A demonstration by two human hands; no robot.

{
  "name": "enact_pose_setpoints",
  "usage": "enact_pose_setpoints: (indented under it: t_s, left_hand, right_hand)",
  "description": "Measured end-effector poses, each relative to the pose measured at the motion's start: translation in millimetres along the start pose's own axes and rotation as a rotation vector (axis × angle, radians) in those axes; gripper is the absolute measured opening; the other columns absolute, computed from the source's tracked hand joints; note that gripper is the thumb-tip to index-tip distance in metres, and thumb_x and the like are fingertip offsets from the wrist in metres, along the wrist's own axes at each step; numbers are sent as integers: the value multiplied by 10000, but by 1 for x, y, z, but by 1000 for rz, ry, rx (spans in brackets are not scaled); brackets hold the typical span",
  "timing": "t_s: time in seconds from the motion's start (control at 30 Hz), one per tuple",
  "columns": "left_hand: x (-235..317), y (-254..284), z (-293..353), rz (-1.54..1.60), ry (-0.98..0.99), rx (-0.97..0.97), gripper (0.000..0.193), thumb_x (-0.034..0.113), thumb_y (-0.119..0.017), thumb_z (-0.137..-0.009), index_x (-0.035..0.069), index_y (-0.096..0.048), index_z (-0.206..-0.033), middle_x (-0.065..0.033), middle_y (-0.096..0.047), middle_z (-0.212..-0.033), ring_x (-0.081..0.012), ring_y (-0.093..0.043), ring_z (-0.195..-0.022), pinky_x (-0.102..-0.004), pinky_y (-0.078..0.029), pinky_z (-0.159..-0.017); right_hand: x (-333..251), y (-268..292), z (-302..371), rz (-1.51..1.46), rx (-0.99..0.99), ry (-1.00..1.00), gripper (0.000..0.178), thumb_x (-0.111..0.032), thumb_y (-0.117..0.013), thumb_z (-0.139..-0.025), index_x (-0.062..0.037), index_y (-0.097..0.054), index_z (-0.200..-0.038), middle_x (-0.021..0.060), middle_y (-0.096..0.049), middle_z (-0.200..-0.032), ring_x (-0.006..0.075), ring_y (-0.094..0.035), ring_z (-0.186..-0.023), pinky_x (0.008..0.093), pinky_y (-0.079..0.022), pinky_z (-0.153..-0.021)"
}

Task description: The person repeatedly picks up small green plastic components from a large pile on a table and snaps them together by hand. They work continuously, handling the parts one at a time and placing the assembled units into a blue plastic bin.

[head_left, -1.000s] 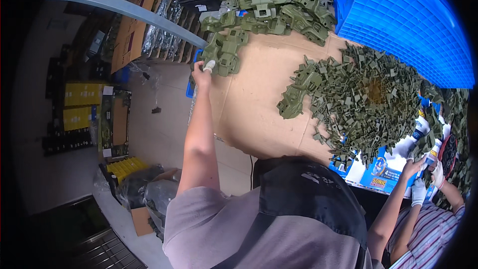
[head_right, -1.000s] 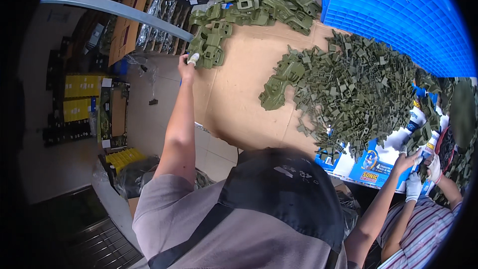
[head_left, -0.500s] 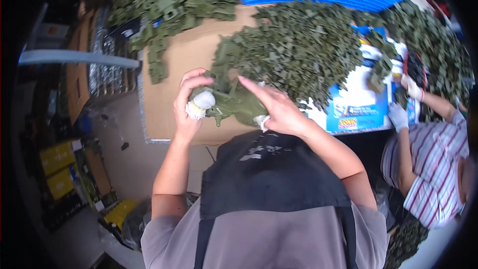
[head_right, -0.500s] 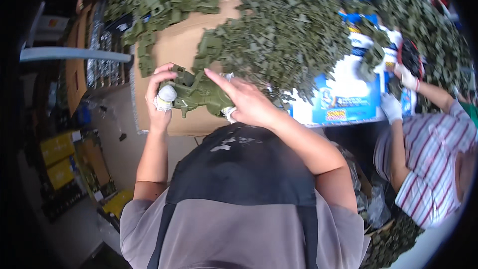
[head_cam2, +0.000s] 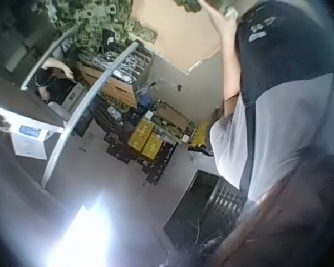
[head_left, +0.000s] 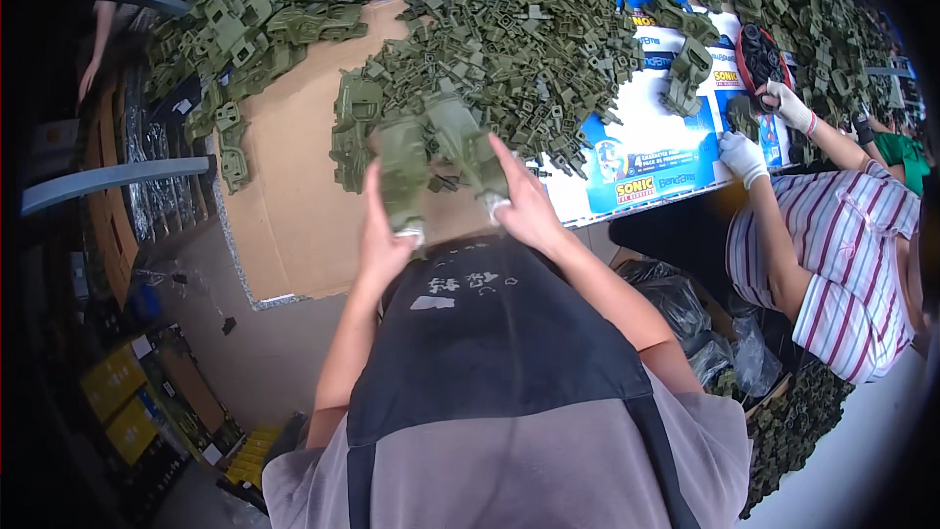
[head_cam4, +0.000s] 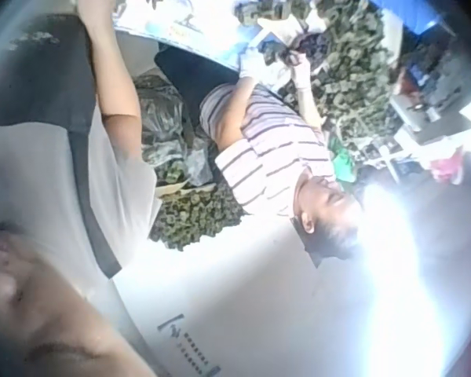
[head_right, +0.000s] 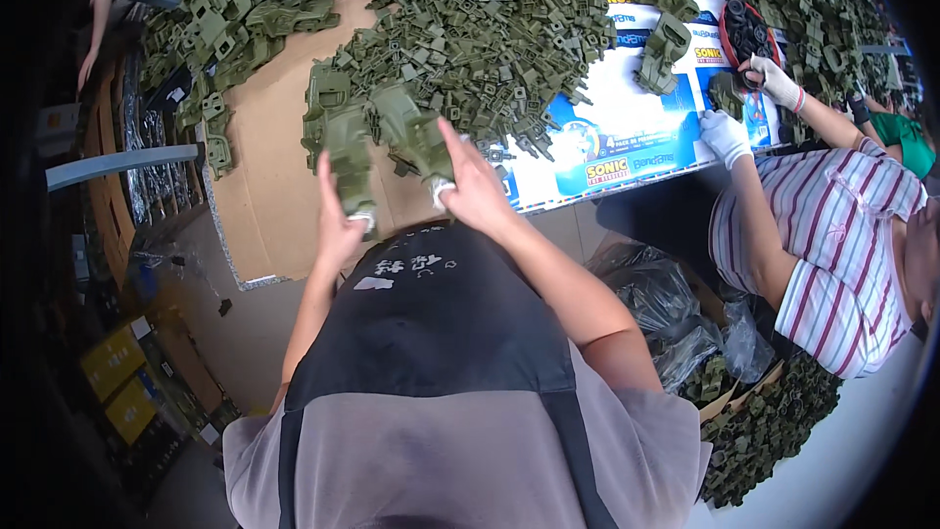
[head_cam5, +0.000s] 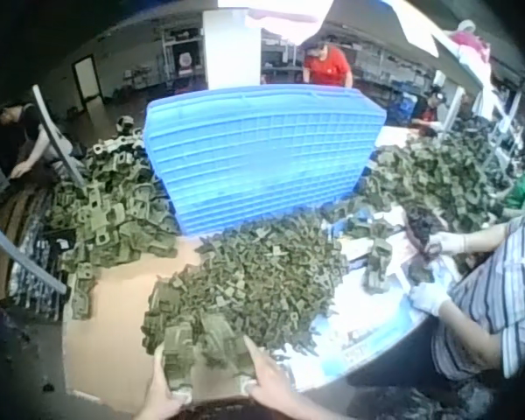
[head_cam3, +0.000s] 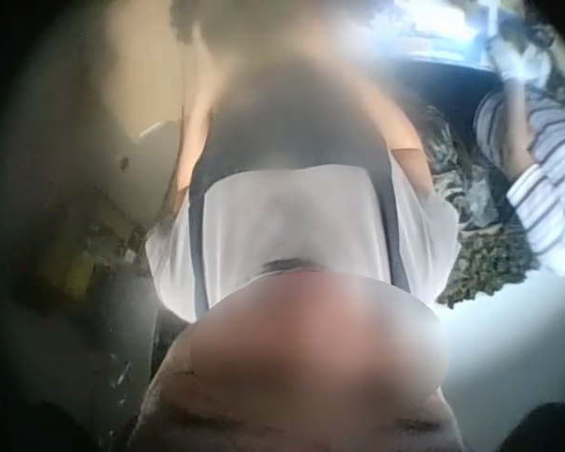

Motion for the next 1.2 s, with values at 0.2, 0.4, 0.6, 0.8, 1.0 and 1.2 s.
enact_pose_setpoints:
  t_s: [0.2,0.4,0.6,0.8,1.0,1.2]
  left_hand:
    - [-1,15,9,969,205,-143,774,390,-538,-859,233,-5,-1397,-216,-505,-1129,-335,-549,-1013,-441,-490,-838]
    - [3,13,-12,950,252,-219,699,555,-463,-838,128,-236,-1343,-182,-502,-1172,-300,-576,-985,-411,-491,-841]
    - [15,-10,-30,737,255,-240,655,509,-524,-816,28,-397,-1242,-185,-562,-1107,-273,-609,-920,-370,-511,-795]
    - [28,-6,-40,757,313,-328,619,329,-560,-850,1,-269,-1287,-198,-574,-1069,-325,-623,-873,-404,-527,-771]
    - [65,-15,-34,595,317,-504,624,291,-614,-796,4,-356,-1287,-138,-560,-1117,-259,-623,-873,-354,-525,-775]
    - [59,-11,-34,393,306,-609,635,287,-641,-750,18,-405,-1275,-77,-537,-1161,-131,-507,-1051,-263,-390,-904]
  right_hand:
    - [57,-8,-31,255,207,380,646,-150,-676,-705,-77,-409,-1289,204,-474,-1209,360,-426,-1153,398,-322,-986]
    - [131,74,-1,697,404,-1,457,86,-557,-583,-102,-554,-1000,158,-546,-922,344,-523,-905,416,-442,-784]
    - [165,90,-19,626,210,129,463,96,-531,-582,-92,-543,-1005,180,-576,-929,354,-574,-873,403,-466,-746]
    - [63,99,11,229,254,62,259,0,-622,-710,-64,-593,-959,127,-625,-946,293,-607,-878,360,-478,-768]
    - [-23,54,11,306,40,461,361,-15,-637,-682,-112,-617,-1029,138,-582,-934,311,-572,-880,364,-475,-758]
    - [-39,48,9,410,-112,399,404,19,-595,-635,-86,-594,-1026,148,-571,-825,342,-582,-751,415,-476,-667]
Point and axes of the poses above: each hand's wrist, its own z-axis away from the middle knuckle, its own y-axis out of the back of the hand, x = y × z, the point moved 1 cm from there along -z, towards the middle knuckle
